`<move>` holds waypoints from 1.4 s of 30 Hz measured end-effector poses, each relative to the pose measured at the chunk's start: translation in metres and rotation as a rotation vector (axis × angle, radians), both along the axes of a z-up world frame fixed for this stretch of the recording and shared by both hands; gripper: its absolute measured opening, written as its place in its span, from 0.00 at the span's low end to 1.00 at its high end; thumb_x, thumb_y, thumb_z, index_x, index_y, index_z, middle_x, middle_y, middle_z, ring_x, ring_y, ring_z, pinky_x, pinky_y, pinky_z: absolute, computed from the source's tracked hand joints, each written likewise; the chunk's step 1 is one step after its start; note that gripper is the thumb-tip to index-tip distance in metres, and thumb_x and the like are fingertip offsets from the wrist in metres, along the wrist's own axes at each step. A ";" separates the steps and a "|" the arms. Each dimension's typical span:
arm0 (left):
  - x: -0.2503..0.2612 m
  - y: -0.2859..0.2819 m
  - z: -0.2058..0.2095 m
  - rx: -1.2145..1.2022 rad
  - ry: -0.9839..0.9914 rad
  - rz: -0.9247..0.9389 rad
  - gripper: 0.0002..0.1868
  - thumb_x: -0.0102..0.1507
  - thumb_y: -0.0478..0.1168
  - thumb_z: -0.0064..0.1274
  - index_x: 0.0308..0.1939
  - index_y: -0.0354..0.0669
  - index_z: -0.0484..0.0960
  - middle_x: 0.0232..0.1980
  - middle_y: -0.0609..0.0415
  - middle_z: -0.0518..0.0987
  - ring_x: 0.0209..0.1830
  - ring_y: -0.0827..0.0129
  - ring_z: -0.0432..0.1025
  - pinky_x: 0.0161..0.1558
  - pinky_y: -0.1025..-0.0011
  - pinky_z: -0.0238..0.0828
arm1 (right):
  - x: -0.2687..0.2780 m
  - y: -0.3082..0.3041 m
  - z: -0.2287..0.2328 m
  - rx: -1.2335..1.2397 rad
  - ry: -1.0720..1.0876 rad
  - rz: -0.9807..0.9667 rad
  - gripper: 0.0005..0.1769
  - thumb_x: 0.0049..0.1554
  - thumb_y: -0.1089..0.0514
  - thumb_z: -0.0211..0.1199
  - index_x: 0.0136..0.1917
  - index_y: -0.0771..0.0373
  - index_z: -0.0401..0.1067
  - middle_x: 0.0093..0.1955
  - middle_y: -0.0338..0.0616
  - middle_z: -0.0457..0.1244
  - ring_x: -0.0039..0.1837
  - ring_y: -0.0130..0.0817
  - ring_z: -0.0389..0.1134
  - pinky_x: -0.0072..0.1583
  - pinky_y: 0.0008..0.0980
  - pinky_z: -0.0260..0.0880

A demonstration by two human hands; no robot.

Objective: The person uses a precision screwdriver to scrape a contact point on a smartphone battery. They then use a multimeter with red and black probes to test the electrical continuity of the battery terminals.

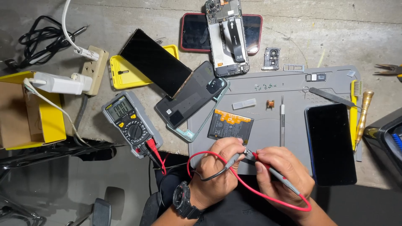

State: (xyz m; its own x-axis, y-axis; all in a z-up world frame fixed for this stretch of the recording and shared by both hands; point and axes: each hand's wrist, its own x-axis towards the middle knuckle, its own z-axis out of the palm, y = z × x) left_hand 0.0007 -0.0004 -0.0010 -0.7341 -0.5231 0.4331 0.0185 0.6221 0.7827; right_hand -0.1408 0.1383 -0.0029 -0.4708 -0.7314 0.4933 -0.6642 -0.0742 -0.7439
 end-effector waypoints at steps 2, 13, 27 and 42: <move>0.000 -0.001 0.001 0.001 -0.002 -0.006 0.07 0.78 0.27 0.53 0.60 0.31 0.80 0.61 0.35 0.84 0.63 0.45 0.87 0.65 0.57 0.91 | 0.000 -0.001 0.001 0.004 -0.001 0.006 0.08 0.64 0.68 0.70 0.56 0.72 0.78 0.53 0.58 0.75 0.51 0.46 0.80 0.57 0.36 0.84; -0.001 -0.002 -0.001 -0.033 0.014 -0.005 0.07 0.79 0.28 0.50 0.60 0.29 0.80 0.59 0.34 0.84 0.61 0.44 0.87 0.65 0.57 0.90 | 0.001 -0.008 0.006 0.016 0.042 0.010 0.07 0.64 0.68 0.71 0.55 0.73 0.79 0.51 0.58 0.75 0.50 0.46 0.80 0.56 0.36 0.84; 0.001 0.000 -0.003 -0.049 -0.023 0.005 0.07 0.79 0.27 0.50 0.58 0.31 0.81 0.61 0.36 0.85 0.63 0.46 0.86 0.64 0.60 0.88 | 0.002 -0.009 0.003 0.015 0.062 0.010 0.06 0.64 0.69 0.71 0.55 0.73 0.79 0.51 0.57 0.75 0.50 0.45 0.80 0.56 0.37 0.84; -0.001 0.000 0.003 -0.096 -0.045 0.002 0.10 0.77 0.27 0.46 0.58 0.29 0.83 0.59 0.35 0.84 0.61 0.45 0.86 0.65 0.57 0.87 | 0.001 -0.009 0.004 0.006 0.068 0.008 0.06 0.64 0.69 0.71 0.54 0.73 0.79 0.50 0.58 0.75 0.49 0.47 0.80 0.56 0.38 0.85</move>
